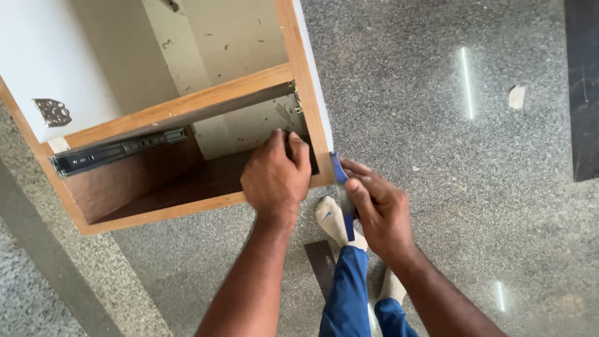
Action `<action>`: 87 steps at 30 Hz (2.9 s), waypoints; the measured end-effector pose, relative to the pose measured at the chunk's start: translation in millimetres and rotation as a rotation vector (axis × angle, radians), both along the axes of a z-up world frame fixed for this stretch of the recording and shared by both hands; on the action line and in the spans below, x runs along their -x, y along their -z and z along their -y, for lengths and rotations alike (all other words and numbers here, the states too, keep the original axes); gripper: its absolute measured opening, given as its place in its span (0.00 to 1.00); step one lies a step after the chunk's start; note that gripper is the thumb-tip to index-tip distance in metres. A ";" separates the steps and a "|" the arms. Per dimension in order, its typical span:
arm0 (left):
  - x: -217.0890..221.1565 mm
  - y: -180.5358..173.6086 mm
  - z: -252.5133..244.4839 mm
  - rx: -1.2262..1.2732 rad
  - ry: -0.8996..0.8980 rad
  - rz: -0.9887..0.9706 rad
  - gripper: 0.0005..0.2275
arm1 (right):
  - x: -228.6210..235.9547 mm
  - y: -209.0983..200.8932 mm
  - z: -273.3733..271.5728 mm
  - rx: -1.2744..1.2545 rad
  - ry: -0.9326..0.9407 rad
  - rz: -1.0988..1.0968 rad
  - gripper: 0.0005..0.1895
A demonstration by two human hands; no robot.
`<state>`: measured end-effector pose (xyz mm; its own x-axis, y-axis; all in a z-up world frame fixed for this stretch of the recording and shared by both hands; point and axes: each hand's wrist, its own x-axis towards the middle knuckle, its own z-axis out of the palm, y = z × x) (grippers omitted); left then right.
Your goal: The person uses a blue scraper to remove residue from the edges and corners of a wooden cabinet. They work methodically along the vertical and horizontal joints, occasionally switching to a metal putty knife to scrape the interior surfaces and corners.
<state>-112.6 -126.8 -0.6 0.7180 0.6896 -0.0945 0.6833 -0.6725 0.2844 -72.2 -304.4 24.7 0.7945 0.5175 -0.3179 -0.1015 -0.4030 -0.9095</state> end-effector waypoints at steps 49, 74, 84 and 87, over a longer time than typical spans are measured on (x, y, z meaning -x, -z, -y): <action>-9.1 -22.0 -4.4 0.141 0.013 -0.100 0.10 | -173.9 34.9 -154.7 0.102 0.008 0.326 0.21; -5.4 -14.0 -13.4 0.244 -0.034 -0.190 0.13 | -75.7 8.4 -77.8 0.247 -0.001 0.187 0.15; -7.4 -18.2 -5.5 0.214 0.031 -0.262 0.12 | -253.7 52.8 -221.5 -0.047 0.073 0.160 0.19; -11.2 -16.9 -10.9 0.179 -0.041 -0.163 0.13 | -244.7 53.3 -211.4 -0.023 -0.002 0.265 0.18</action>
<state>-101.3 -115.9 16.3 0.6548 0.6799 -0.3302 0.7558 -0.5921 0.2797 172.5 -93.0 -28.6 0.8474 0.5237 -0.0876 0.1418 -0.3822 -0.9131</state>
